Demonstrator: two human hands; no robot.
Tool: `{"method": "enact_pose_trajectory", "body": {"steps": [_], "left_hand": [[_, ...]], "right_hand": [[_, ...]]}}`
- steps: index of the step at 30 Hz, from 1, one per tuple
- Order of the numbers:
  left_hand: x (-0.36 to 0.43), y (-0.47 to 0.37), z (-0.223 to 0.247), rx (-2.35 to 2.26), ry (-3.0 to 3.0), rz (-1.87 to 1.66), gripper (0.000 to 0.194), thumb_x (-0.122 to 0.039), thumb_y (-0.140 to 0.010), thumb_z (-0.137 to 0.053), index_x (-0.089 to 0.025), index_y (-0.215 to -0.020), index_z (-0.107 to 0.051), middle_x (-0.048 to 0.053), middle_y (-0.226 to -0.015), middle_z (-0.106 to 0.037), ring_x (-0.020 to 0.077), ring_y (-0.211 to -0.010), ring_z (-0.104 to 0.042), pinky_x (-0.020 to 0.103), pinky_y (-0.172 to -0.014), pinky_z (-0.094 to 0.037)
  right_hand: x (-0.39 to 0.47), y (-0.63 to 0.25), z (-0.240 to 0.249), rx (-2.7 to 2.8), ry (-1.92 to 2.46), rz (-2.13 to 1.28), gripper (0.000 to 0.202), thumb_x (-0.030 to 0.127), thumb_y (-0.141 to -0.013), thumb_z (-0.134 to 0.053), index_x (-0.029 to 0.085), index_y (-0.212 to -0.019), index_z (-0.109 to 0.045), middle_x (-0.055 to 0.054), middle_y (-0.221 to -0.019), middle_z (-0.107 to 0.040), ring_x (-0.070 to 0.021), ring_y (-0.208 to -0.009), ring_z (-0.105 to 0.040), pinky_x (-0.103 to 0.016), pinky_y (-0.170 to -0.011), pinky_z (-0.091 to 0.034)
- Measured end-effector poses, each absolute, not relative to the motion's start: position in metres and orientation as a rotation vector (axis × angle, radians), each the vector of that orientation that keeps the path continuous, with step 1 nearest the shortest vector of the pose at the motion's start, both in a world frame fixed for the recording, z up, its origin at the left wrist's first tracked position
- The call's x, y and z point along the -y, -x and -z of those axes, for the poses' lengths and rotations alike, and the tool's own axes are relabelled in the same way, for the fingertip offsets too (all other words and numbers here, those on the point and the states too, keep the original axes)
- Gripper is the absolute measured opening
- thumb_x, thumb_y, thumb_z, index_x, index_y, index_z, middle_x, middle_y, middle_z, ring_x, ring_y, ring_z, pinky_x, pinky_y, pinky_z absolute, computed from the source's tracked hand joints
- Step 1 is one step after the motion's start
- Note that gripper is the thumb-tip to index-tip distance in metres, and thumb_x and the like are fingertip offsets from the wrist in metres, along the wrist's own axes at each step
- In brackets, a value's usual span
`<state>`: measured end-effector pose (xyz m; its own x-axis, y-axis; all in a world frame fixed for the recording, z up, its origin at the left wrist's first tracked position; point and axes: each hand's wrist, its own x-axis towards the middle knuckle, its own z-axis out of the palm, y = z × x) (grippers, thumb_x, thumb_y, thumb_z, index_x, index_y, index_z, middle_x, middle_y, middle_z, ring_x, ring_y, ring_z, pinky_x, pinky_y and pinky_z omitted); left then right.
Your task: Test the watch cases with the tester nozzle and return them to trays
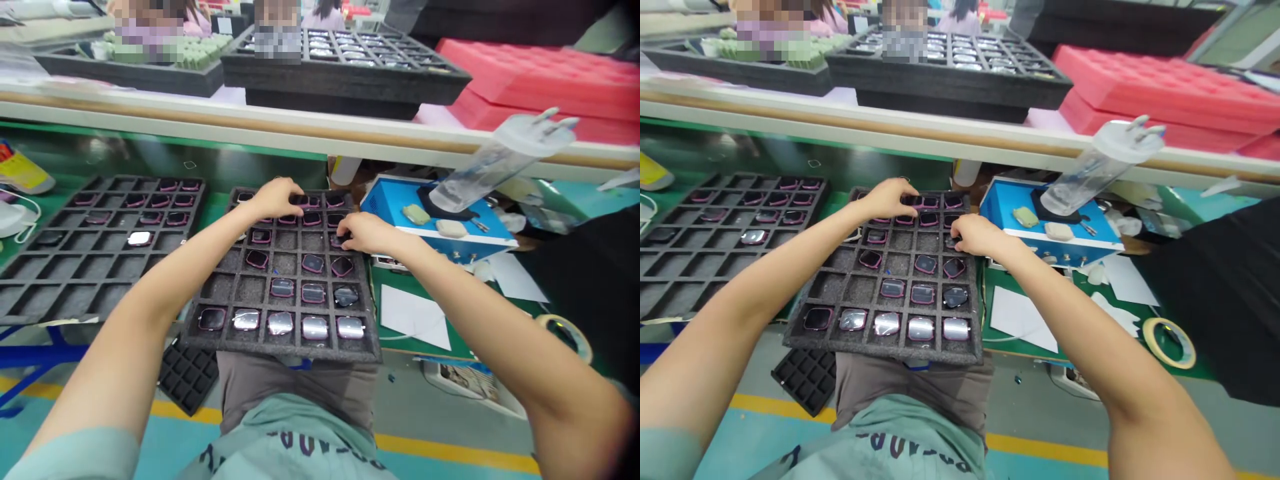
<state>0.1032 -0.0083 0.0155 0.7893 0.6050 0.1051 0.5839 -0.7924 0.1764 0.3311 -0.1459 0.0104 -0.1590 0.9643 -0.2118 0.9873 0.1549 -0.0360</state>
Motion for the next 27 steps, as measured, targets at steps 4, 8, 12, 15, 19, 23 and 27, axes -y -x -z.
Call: {"method": "enact_pose_trajectory", "body": {"steps": [4, 8, 12, 15, 19, 23, 27], "left_hand": [[0.062, -0.106, 0.009, -0.746, -2.876, -0.199, 0.051, -0.044, -0.084, -0.082, -0.017, -0.128, -0.076, 0.013, -0.120, -0.075, 0.0313, -0.116, -0.065, 0.039, -0.100, -0.048], [0.089, -0.108, 0.034, -0.719, -2.862, -0.197, 0.046, -0.042, -0.094, -0.072, -0.016, -0.132, -0.073, 0.015, -0.122, -0.074, 0.0303, -0.114, -0.065, 0.039, -0.097, -0.049], [0.108, -0.096, 0.036, -0.718, -2.868, -0.259, 0.046, -0.036, -0.098, -0.068, -0.013, -0.139, -0.068, 0.018, -0.135, -0.069, 0.0301, -0.123, -0.062, 0.041, -0.103, -0.047], [0.127, -0.060, 0.024, -0.711, -2.882, -0.291, 0.039, -0.029, -0.094, -0.072, -0.020, -0.132, -0.072, 0.015, -0.138, -0.069, 0.0283, -0.132, -0.060, 0.040, -0.109, -0.045], [0.136, 0.048, 0.003, -0.996, -2.847, -0.269, 0.024, -0.033, -0.098, -0.065, -0.024, -0.116, -0.078, 0.009, -0.114, -0.077, 0.0265, -0.113, -0.069, 0.039, -0.101, -0.050], [0.119, 0.177, -0.013, -1.580, -2.694, -0.211, 0.031, -0.021, -0.101, -0.052, -0.012, -0.123, -0.073, 0.016, -0.128, -0.072, 0.0307, -0.120, -0.067, 0.045, -0.104, -0.051], [0.086, 0.246, -0.016, -1.745, -2.596, -0.008, 0.030, -0.029, -0.100, -0.064, -0.014, -0.125, -0.069, 0.013, -0.130, -0.071, 0.0272, -0.119, -0.067, 0.048, -0.106, -0.052]], "right_hand": [[0.150, -0.334, -0.014, -2.341, -1.910, 0.360, 0.034, 0.019, -0.083, -0.077, 0.026, -0.116, -0.077, -0.005, -0.111, -0.083, -0.0231, -0.104, -0.078, -0.030, -0.090, -0.059], [0.146, -0.334, -0.023, -2.407, -1.919, 0.466, 0.032, 0.022, -0.085, -0.072, 0.028, -0.116, -0.077, -0.007, -0.107, -0.083, -0.0238, -0.097, -0.080, -0.033, -0.088, -0.062], [0.126, -0.297, -0.034, -2.553, -1.940, 0.547, 0.025, 0.027, -0.088, -0.069, 0.028, -0.112, -0.078, -0.008, -0.105, -0.083, -0.0241, -0.095, -0.080, -0.034, -0.088, -0.062], [0.101, -0.219, -0.041, -2.780, -1.770, 0.460, 0.025, 0.027, -0.093, -0.064, 0.026, -0.114, -0.078, -0.007, -0.112, -0.083, -0.0244, -0.102, -0.078, -0.035, -0.094, -0.059], [0.059, -0.082, -0.031, -2.923, -1.601, 0.339, 0.033, 0.024, -0.100, -0.055, 0.020, -0.128, -0.072, -0.008, -0.131, -0.077, -0.0234, -0.120, -0.072, -0.033, -0.106, -0.054], [0.030, 0.015, -0.010, -2.875, -1.550, 0.370, 0.030, 0.025, -0.101, -0.063, 0.019, -0.129, -0.069, -0.011, -0.135, -0.073, -0.0251, -0.126, -0.068, -0.039, -0.108, -0.054], [0.013, 0.042, -0.004, -2.760, -1.593, 0.402, 0.036, 0.038, -0.101, -0.069, 0.017, -0.130, -0.066, -0.011, -0.134, -0.068, -0.0260, -0.118, -0.069, -0.050, -0.101, -0.059]]}}
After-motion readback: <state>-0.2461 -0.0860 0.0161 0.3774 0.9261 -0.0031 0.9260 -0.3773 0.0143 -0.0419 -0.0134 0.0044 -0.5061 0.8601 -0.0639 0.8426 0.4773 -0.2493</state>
